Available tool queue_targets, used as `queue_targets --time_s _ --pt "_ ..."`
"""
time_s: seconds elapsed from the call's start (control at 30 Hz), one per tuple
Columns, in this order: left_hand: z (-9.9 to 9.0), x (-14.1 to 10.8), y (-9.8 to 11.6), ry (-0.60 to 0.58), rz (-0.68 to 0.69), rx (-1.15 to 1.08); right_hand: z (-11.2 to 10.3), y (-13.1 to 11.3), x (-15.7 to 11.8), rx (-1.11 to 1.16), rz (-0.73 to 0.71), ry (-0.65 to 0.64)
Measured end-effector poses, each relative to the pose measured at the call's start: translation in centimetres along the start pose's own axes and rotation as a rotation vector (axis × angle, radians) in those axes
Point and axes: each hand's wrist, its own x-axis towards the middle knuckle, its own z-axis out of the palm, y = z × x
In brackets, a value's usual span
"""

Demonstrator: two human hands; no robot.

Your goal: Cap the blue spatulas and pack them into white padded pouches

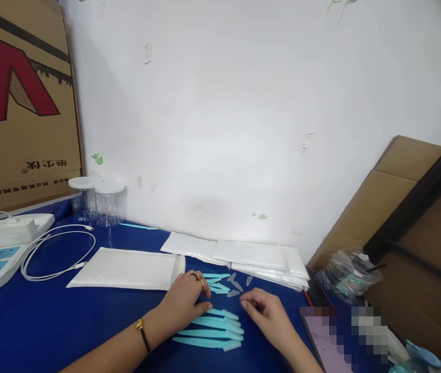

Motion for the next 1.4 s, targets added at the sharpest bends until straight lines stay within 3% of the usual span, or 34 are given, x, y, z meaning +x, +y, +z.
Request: queue_targets --time_s 0.07,0.2,0.43,0.57,0.73,0.8,1.23,1.4 --pt "-0.2 0.2 -0.6 0.050 -0.011 0.081 0.2 0.1 0.5 -0.130 -0.075 0.053" --pt "-0.1 0.6 -1.7 0.041 0.066 0.224 1.0 -0.2 1.2 -0.277 -0.164 -0.003" --pt "0.7 1.2 -1.8 0.024 0.100 0.320 0.7 0.1 0.6 -0.407 -0.038 0.003" --pt "0.7 1.3 -1.5 0.034 0.128 0.348 0.5 0.6 0.3 -0.236 -0.030 0.011" --pt "0.6 1.0 -1.0 0.129 0.141 0.117 0.2 0.4 0.5 0.399 0.095 0.089" --pt "0.6 1.0 -0.9 0.133 0.124 0.042 0.1 0.1 0.6 0.534 0.117 0.140" --pt "0.0 1.0 -0.3 0.124 0.076 -0.036 0.6 -1.0 0.5 0.537 0.081 0.220" --pt "-0.2 0.8 0.5 0.112 0.083 -0.036 1.6 -1.0 0.4 0.510 0.079 0.193"
